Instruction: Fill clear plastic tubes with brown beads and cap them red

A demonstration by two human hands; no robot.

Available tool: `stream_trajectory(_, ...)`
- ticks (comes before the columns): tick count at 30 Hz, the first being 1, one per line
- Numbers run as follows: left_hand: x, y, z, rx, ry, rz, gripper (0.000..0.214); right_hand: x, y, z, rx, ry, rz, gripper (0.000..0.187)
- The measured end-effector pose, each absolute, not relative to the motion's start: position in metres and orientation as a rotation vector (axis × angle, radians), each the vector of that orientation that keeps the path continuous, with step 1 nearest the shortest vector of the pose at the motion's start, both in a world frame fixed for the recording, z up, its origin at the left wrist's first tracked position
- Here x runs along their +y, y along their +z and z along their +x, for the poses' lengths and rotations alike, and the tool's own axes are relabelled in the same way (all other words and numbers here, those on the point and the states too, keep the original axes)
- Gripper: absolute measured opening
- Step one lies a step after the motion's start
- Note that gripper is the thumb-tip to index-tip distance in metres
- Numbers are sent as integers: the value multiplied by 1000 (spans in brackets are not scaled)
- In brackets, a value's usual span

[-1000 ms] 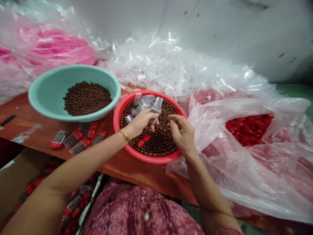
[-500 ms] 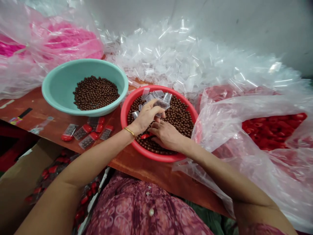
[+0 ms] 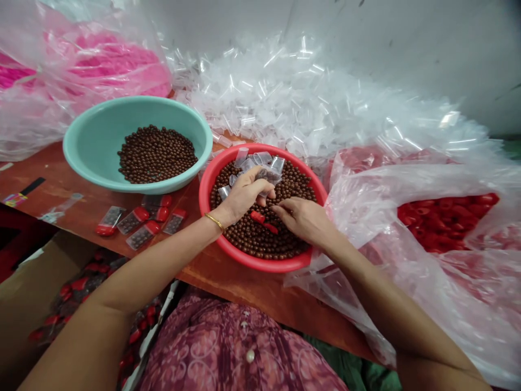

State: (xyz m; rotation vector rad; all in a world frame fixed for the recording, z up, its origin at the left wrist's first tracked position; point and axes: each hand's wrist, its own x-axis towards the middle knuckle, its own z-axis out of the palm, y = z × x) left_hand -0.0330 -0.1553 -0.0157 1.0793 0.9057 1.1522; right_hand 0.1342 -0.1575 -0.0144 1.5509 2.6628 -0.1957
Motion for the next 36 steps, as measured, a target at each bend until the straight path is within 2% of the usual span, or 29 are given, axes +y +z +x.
stream_trajectory(3, -155, -18, -33, 902, 1156, 1087, 6, -167, -19, 120, 2567, -194, 1518, 43)
stream_trajectory(8, -156, -19, -33, 918, 1152, 1086, 7, -179, -28, 101, 2595, -54, 1262, 32)
stream_trajectory(14, -158, -15, -34, 919, 1135, 1084, 9, -181, -30, 103, 2644, -78, 1226, 23)
stream_trajectory(17, -158, -15, -34, 911, 1113, 1098, 8, -175, -32, 116, 2649, -240, 1468, 19)
stream_trajectory(21, -157, -17, -34, 905, 1087, 1107, 8, -167, -37, 140, 2740, -733, 1901, 18)
stream_trajectory(23, -156, -19, -33, 909, 1083, 1115, 8, -166, -36, 146, 2776, -839, 2001, 22)
stream_trajectory(27, -154, -22, -33, 903, 1121, 1125, 7, -171, -24, 140, 2652, -578, 1903, 28)
stream_trajectory(31, -155, -21, -33, 913, 1138, 1104, 7, -177, -10, 127, 2639, -282, 1624, 24)
stream_trajectory(34, -156, -19, -33, 914, 1139, 1101, 7, -180, -5, 121, 2617, -169, 1440, 28)
stream_trajectory(36, -156, -19, -33, 912, 1145, 1097, 7, -182, -3, 116, 2519, -146, 1477, 32)
